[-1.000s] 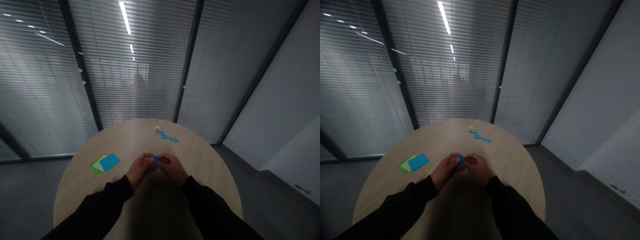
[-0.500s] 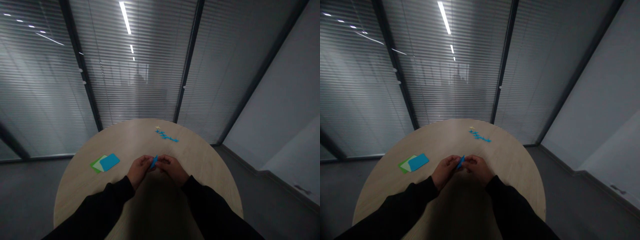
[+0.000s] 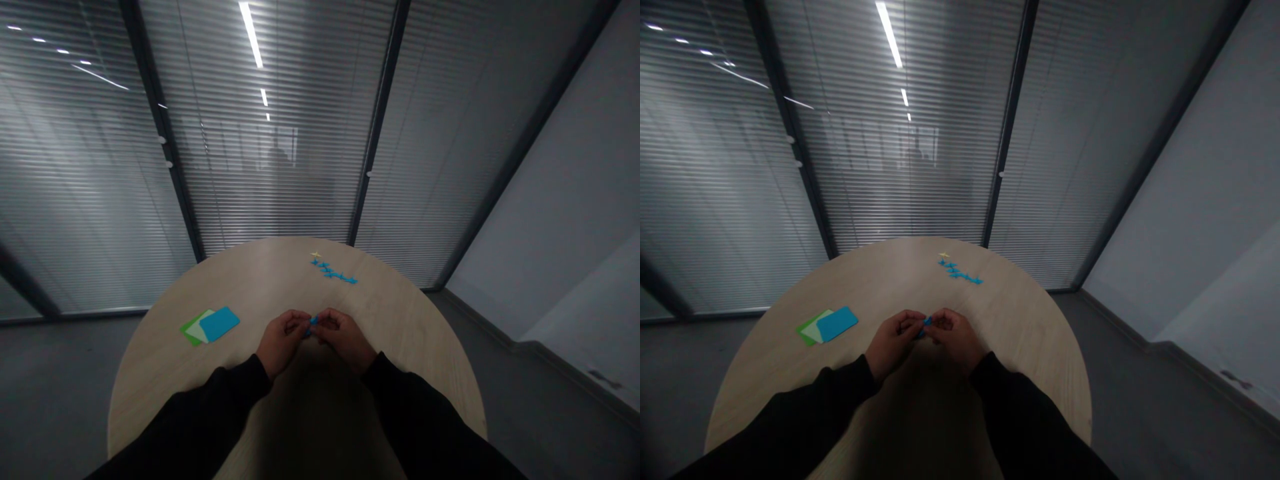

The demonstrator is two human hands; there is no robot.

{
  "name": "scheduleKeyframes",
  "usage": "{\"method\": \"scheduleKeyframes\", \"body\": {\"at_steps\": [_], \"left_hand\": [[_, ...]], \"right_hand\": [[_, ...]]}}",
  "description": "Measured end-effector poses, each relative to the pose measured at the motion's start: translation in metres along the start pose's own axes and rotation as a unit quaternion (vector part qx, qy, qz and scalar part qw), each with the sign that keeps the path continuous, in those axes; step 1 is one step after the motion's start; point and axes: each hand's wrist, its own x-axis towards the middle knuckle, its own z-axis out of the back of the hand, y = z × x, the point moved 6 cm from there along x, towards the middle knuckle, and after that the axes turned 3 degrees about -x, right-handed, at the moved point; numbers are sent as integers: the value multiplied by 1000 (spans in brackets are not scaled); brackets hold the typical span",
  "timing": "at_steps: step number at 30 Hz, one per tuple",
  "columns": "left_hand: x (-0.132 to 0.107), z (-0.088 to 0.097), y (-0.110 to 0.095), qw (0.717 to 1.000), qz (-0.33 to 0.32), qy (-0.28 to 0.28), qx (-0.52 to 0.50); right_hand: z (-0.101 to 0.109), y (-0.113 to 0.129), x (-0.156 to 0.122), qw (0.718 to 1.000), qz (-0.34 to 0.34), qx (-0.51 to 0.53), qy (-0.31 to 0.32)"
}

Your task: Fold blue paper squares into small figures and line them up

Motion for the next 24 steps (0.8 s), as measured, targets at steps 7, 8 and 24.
{"method": "scheduleKeyframes", "body": {"at_steps": [7,8,24], "left_hand": [[-7,-5,-14,998,-8,-5,61],[-7,-5,-14,999,-9,-3,52],[-7,0,-22,993,-61,-38,97]], "right_hand": [[8,6,3,998,49,-49,2],[8,7,3,997,54,-49,5],[7,10,0,994,52,-94,32]]}}
